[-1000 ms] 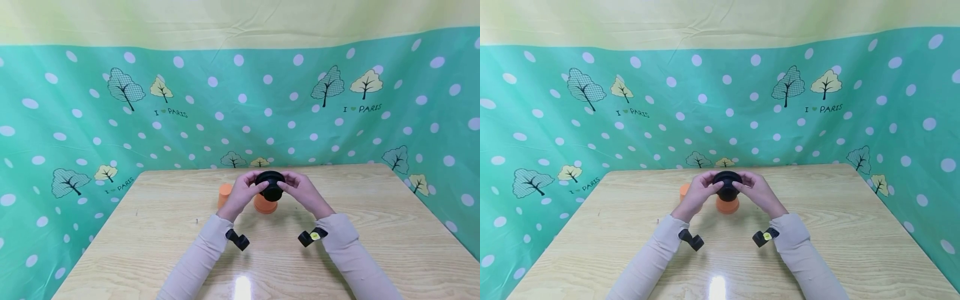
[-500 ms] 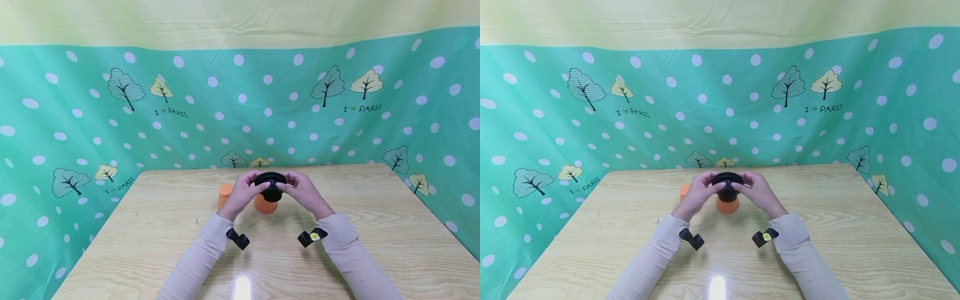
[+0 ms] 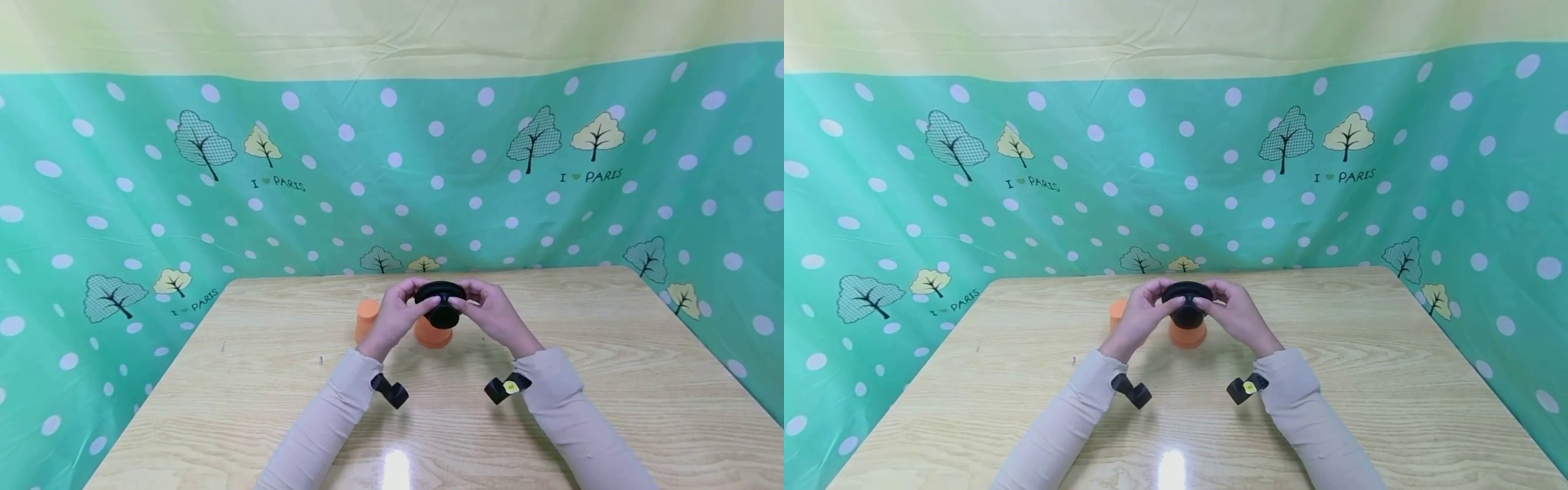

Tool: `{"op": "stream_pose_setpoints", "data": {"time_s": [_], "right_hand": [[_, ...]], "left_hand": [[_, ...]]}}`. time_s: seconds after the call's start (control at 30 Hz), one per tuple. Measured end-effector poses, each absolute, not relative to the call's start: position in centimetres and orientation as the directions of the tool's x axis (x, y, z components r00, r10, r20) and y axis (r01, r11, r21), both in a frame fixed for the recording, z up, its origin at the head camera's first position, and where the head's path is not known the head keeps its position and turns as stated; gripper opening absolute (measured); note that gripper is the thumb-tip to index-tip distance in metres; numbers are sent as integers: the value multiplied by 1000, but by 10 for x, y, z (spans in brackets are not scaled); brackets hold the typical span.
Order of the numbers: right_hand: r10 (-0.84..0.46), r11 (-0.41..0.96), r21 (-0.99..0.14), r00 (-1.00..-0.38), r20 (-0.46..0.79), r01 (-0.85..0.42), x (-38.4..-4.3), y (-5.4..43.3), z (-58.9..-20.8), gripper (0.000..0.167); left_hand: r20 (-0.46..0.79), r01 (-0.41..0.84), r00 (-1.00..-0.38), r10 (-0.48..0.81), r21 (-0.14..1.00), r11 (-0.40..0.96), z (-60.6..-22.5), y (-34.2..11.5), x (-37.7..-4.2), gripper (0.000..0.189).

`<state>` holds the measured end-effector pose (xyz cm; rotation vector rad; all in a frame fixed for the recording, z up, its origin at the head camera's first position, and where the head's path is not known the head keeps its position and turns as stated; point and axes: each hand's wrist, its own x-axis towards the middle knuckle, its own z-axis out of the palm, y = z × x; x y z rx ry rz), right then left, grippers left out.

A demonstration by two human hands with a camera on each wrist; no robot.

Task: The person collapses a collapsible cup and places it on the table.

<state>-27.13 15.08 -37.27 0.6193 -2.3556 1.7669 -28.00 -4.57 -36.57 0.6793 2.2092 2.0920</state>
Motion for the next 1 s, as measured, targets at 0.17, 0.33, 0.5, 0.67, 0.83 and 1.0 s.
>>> {"op": "stream_pose_setpoints", "data": {"time_s": [0.17,0.33,0.5,0.67,0.83,1.0], "right_hand": [[-216,262,-867,-901,376,-425,-271,147,-373,20],[-169,269,-859,-899,404,-436,-271,147,-374,20],[-99,258,-871,-908,408,-419,-271,148,-373,23],[-61,236,-883,-914,402,-405,-262,148,-362,24],[-61,224,-877,-904,424,-426,-267,148,-367,24],[-55,206,-879,-902,428,-430,-270,149,-372,25]], "left_hand": [[307,333,-905,296,942,38,-353,-46,-268,22],[310,328,-906,288,945,14,-356,-43,-272,24],[286,273,-906,313,958,-84,-371,-42,-285,32],[319,277,-876,363,947,-165,-375,-43,-285,40],[354,314,-865,355,935,-166,-375,-41,-285,39],[384,353,-858,340,923,-150,-377,-39,-286,39]]}}
